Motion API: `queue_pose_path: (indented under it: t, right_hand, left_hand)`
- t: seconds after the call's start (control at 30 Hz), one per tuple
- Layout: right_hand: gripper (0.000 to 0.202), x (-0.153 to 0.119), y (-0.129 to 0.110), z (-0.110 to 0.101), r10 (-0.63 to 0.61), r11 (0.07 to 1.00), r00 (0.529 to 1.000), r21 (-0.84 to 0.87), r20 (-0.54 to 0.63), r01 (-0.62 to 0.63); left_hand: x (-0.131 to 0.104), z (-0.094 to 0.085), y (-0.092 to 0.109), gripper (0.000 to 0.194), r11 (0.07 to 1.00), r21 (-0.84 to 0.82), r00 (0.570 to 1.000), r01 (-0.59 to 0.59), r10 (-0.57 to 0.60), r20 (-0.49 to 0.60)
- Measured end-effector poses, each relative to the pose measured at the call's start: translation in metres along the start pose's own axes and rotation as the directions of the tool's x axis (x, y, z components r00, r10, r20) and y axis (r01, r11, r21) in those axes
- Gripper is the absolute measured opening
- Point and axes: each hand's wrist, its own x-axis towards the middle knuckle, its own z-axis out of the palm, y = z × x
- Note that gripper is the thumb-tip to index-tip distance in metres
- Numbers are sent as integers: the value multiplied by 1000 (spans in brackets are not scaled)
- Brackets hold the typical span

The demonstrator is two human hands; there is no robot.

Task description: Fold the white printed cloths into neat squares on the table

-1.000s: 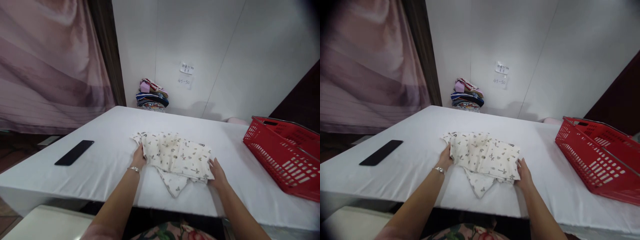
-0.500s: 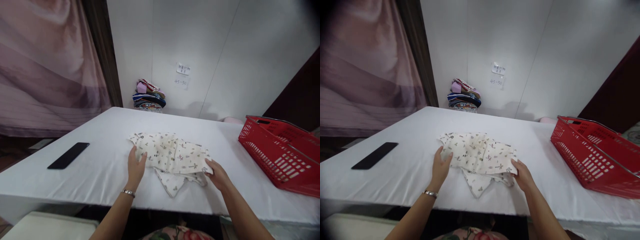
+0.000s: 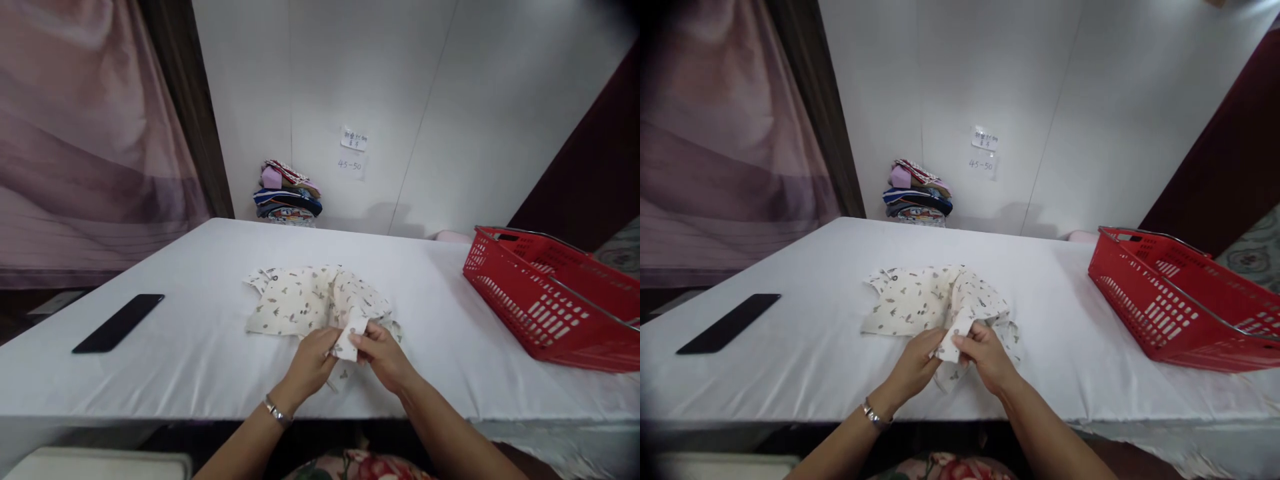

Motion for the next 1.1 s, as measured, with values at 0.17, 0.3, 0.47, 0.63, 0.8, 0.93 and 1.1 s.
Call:
queue_pose_path:
  t: [0.17,0.3,0.47,0.63,0.8,0.93,1.1]
  right_hand:
    - [33,3,17,-20,86,995,996,43,-34,-85]
    - [42,13,32,-38,130,990,981,72,-142,-121]
    - [48,25,36,-56,91,979,964,-156,-249,-133]
    - [40,29,35,-64,-150,814,980,-579,-129,48]
    - [38,29,32,-63,-273,733,960,-660,-68,162]
    - [42,22,29,-51,14,940,997,-340,-75,-39]
    - [48,16,46,-34,284,950,958,119,48,-288]
  left_hand:
    - [-1,-17,1,26,972,-193,968,136,-172,-184]
    - [0,-36,4,24,949,-266,882,171,-268,-388]
    - [5,-82,14,18,968,-229,687,103,-236,-687]
    - [21,-152,28,14,982,-140,373,127,-178,-910]
    - [32,-199,21,26,983,-159,331,97,-182,-926]
    - [29,-197,3,27,948,-236,338,211,-298,-893]
    - [20,-180,-22,25,915,-330,367,233,-397,-841]
